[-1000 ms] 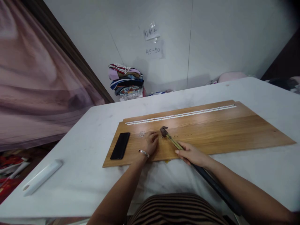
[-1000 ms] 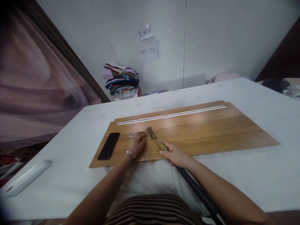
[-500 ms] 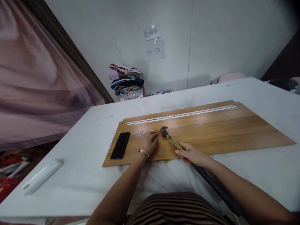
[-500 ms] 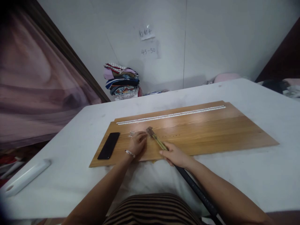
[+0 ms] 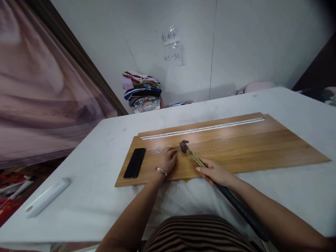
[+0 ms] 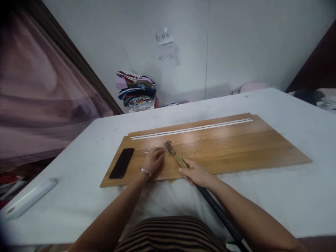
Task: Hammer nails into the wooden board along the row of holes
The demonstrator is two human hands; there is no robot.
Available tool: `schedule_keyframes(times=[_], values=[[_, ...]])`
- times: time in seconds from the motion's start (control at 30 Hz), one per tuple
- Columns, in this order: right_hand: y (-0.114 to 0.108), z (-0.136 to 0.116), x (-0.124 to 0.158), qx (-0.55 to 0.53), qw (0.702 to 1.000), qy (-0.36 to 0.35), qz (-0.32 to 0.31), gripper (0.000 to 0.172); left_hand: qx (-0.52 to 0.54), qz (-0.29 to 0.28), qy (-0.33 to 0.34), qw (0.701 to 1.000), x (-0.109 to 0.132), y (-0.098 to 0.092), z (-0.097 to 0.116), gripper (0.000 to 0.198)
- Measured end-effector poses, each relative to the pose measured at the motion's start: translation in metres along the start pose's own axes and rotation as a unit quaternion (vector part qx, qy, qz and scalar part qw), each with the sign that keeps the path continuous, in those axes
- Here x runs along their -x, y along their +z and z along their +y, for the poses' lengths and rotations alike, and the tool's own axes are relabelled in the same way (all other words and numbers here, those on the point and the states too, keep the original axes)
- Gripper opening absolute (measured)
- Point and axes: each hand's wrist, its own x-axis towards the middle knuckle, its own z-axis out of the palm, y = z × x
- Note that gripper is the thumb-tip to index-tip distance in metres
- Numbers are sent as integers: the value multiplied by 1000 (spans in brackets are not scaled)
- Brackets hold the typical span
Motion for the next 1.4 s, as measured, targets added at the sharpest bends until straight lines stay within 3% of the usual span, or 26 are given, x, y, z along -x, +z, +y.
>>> schedule_keyframes(times=[0.67, 0.9, 1.13, 1.4], values=[[1, -2, 1, -3, 1000, 22, 1, 38, -1, 1, -4, 1000, 0, -1, 3, 18], [1, 1, 2, 6, 1000, 8, 9, 30, -3, -6, -6, 1000, 0, -2, 4, 17], [2, 0, 2, 3, 1000, 14, -3, 40, -3, -10, -14, 1000, 0, -2, 4, 19], [1, -3, 3, 1, 1000, 17, -3, 33, 1, -9, -21, 1000, 0, -2, 6, 18]])
